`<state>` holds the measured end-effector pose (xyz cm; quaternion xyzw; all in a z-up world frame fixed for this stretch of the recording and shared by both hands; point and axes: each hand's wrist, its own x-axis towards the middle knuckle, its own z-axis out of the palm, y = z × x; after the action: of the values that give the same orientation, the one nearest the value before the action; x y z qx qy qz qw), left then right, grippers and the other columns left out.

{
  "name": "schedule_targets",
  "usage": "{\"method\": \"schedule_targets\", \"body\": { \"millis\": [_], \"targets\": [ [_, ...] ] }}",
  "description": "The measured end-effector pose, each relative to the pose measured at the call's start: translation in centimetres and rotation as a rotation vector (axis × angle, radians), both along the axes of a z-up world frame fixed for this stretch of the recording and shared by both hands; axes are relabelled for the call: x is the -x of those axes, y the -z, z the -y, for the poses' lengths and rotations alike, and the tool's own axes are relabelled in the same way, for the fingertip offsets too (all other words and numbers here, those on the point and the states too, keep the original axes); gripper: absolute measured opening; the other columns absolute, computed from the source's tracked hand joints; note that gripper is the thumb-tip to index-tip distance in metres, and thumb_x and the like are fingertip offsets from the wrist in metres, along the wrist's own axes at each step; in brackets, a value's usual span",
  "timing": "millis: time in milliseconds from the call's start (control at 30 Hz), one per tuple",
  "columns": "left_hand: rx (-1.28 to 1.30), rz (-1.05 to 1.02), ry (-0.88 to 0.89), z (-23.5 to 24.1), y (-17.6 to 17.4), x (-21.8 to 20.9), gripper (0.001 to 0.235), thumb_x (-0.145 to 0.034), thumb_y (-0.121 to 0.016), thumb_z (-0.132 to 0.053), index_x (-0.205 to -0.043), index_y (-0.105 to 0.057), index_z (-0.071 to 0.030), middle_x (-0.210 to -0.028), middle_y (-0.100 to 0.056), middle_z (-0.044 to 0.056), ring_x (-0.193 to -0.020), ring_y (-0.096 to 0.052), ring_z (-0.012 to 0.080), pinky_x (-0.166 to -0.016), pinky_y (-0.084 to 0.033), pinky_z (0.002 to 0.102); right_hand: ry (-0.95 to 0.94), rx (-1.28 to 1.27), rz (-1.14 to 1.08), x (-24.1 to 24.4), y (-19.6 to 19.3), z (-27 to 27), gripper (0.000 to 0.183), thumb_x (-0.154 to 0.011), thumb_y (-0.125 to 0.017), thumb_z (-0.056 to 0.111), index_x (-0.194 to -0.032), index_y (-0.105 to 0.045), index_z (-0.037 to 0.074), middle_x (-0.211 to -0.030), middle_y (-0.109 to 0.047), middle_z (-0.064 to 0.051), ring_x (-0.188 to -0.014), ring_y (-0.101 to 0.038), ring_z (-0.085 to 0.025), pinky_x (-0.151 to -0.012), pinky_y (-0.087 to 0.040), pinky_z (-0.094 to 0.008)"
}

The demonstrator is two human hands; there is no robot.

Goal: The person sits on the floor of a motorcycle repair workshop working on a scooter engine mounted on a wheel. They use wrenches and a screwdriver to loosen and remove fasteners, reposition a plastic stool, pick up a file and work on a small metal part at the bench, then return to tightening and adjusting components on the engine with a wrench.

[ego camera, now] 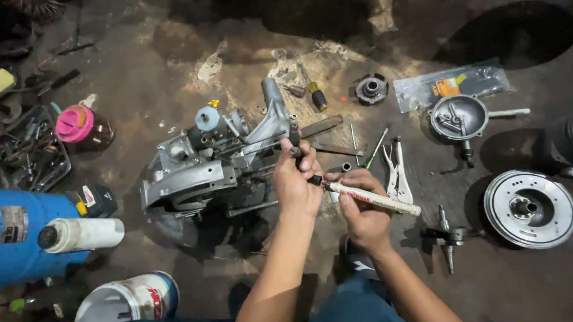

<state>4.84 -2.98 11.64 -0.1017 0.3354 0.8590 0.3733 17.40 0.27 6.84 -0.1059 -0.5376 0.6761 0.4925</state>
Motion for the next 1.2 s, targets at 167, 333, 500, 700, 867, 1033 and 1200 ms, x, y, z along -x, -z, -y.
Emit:
{"method": "schedule_targets", "body": {
  "millis": [167,333,500,700,867,1033,1200],
  "targets": [
    [-0.001,0.0,-0.076,0.4,-0.4,-0.8,0.033,-0.11,-0.049,-0.036,-0.102,-0.063,-0.007,-0.068,-0.051,0.002,-0.045,-0.042,0.003,-0.038,-0.029,0.008,0.015,-0.052,0.047,0.1,-0.8,0.6,0.02,-0.095,-0.07,0.009,-0.105,-0.06,-0.005,-0.099,-0.06,-0.022,-0.105,-0.07,-0.044,-0.091,-0.055,-0.048],
    [0.1,-0.035,-0.12,0.0,0.3,-1.5,0.03,-0.11,-0.051,-0.032,-0.108,-0.066,-0.006,-0.072,-0.056,0.004,-0.045,-0.043,0.0034,-0.036,-0.029,0.009,0.057,-0.164,0.209,-0.8,0.1,-0.2,0.024,-0.091,-0.076,0.011,-0.106,-0.066,-0.005,-0.099,-0.062,-0.023,-0.1,-0.069,-0.037,-0.087,-0.053,-0.044],
    [0.177,-0.074,-0.117,-1.4,-0.2,-2.7,0.04,-0.109,-0.051,-0.038,-0.086,-0.063,-0.007,-0.05,-0.037,-0.002,-0.037,-0.031,0.0049,-0.035,-0.022,0.013,0.043,-0.126,0.264,-1.8,1.4,-0.7,0.025,-0.09,-0.076,0.01,-0.108,-0.068,-0.006,-0.098,-0.066,-0.024,-0.096,-0.068,-0.034,-0.084,-0.053,-0.044],
    [0.172,-0.107,-0.136,-3.0,1.8,-3.9,0.044,-0.111,-0.048,-0.036,-0.081,-0.06,-0.006,-0.044,-0.032,-0.002,-0.033,-0.029,0.0055,-0.034,-0.021,0.015,0.112,-0.026,0.318,-2.3,2.2,-1.1,0.027,-0.091,-0.077,0.015,-0.106,-0.072,-0.008,-0.095,-0.068,-0.023,-0.089,-0.065,-0.026,-0.077,-0.052,-0.039],
    [0.162,-0.179,-0.108,-4.6,3.3,-5.2,0.047,-0.111,-0.047,-0.038,-0.08,-0.06,-0.006,-0.043,-0.032,-0.002,-0.033,-0.029,0.0037,-0.035,-0.021,0.015,0.193,0.117,0.29,-2.9,4.1,-1.3,0.026,-0.092,-0.075,0.015,-0.107,-0.072,-0.006,-0.088,-0.067,-0.012,-0.079,-0.058,-0.013,-0.069,-0.049,-0.028],
    [0.235,-0.17,-0.108,-5.0,8.2,-5.9,0.021,-0.11,-0.051,-0.028,-0.098,-0.059,-0.013,-0.067,-0.061,0.008,-0.04,-0.046,0.0059,-0.034,-0.031,0.013,0.105,0.12,0.428,-4.3,6.1,-2.6,0.026,-0.09,-0.077,0.016,-0.103,-0.074,-0.006,-0.09,-0.072,-0.021,-0.074,-0.063,-0.02,-0.062,-0.053,-0.034],
    [0.222,-0.266,0.103,-5.3,12.0,-6.4,0.018,-0.109,-0.053,-0.03,-0.108,-0.061,-0.014,-0.073,-0.064,0.009,-0.046,-0.054,0.01,-0.037,-0.04,0.014,0.182,0.13,0.7,-8.0,8.8,-8.0,0.019,-0.095,-0.067,0.013,-0.095,-0.071,-0.005,-0.078,-0.066,-0.02,-0.073,-0.061,-0.028,-0.071,-0.051,-0.043]
  ]
}}
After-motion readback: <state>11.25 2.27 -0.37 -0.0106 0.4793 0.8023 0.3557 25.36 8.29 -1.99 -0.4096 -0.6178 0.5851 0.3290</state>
